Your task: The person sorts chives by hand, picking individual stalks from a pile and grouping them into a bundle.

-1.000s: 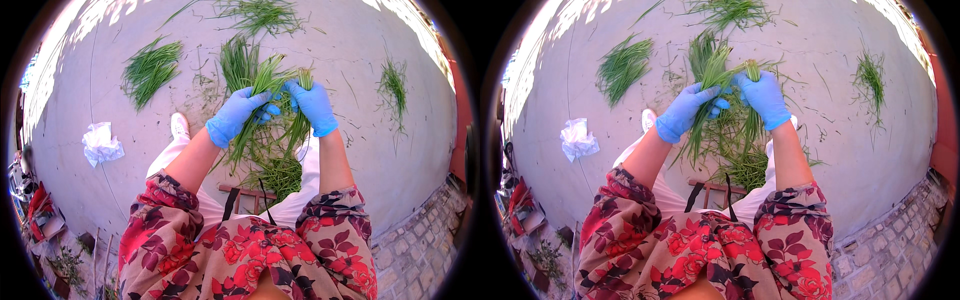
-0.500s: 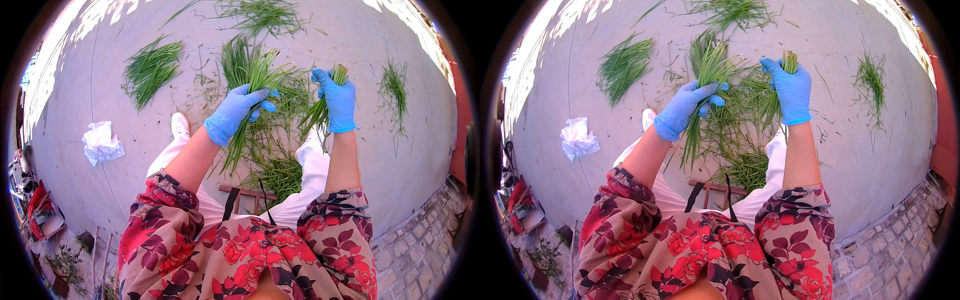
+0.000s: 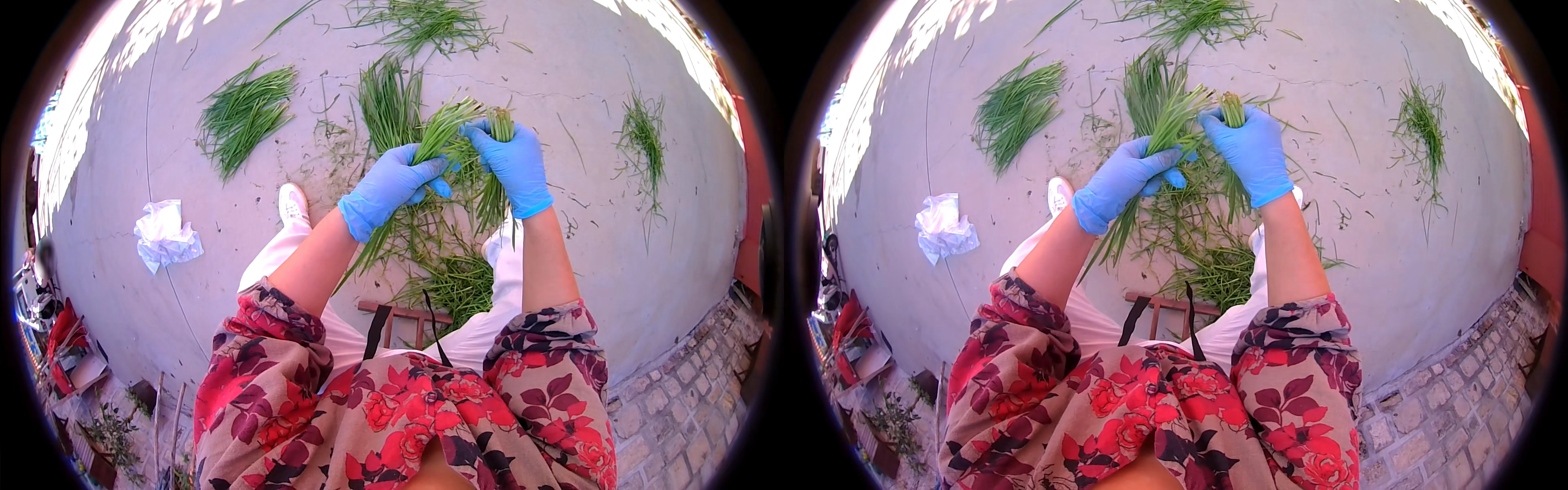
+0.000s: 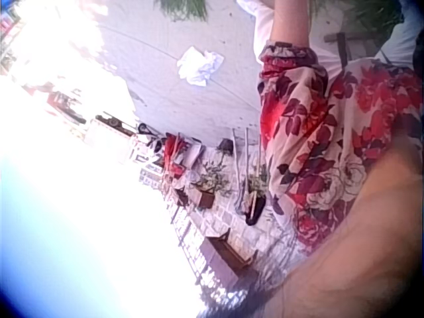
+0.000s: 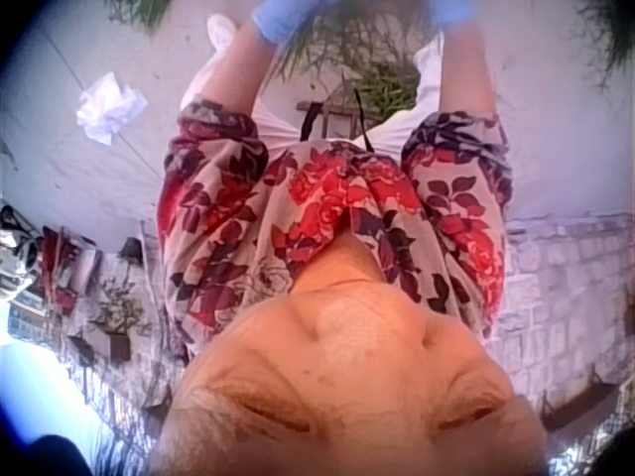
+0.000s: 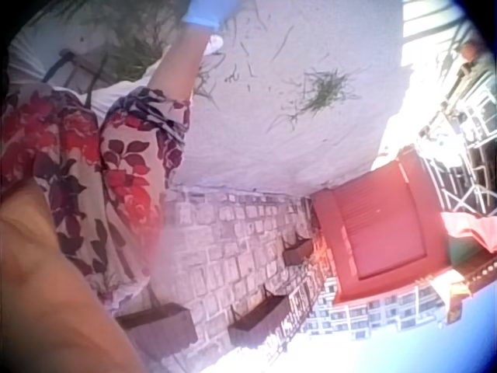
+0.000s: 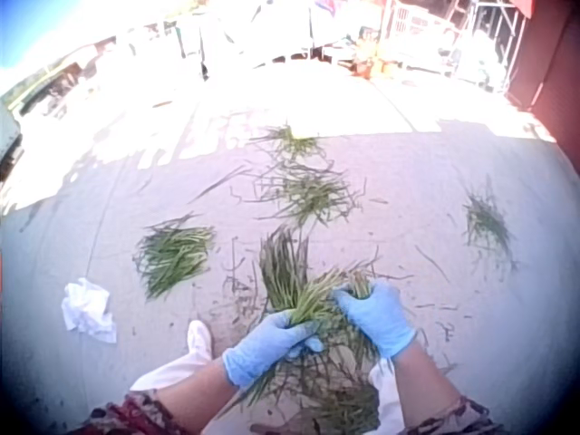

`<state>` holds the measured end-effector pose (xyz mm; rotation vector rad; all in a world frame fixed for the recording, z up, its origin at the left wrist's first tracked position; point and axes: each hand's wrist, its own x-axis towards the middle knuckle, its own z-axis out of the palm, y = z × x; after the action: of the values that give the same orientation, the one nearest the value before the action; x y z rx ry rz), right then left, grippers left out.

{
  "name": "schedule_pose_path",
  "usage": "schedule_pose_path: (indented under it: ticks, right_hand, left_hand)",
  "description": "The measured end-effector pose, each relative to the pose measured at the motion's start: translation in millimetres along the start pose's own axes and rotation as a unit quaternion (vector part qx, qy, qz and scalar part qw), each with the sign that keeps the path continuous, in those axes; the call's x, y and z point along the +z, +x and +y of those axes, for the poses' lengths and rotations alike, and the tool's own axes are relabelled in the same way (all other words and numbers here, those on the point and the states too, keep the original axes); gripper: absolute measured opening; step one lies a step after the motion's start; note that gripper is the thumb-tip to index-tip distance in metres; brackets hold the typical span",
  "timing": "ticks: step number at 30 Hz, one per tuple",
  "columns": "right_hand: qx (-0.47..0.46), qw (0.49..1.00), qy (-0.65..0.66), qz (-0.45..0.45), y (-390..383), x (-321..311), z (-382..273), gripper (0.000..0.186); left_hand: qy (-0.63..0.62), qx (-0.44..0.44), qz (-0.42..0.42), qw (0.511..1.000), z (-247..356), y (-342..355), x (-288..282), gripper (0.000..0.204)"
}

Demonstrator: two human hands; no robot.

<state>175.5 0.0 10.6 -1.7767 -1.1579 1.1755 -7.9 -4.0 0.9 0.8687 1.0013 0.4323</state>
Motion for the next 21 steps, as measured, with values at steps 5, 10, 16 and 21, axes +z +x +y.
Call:
schedule_pose_path:
  ticks: [5,10,16,21]
  right_hand:
    - [0.010,0.999,0.037,-0.020,-3,-1,-5,0.019]
    - [0.010,0.998,0.051,-0.024,-6,6,-7,0.018]
    - [-0.057,0.985,0.084,0.137,5,-2,7,0.015]
    - [-0.010,0.989,0.028,0.143,7,-31,-6,0.017]
  left_hand:
    - [0.019,-0.017,0.002,1.000,2,0,-1,0.026]
    - [0.038,-0.015,0.003,0.999,1,-2,1,0.025]
    - [0.036,-0.015,0.013,0.999,4,-2,2,0.025]
    - [-0.016,-0.022,0.010,1.000,6,-4,-2,0.026]
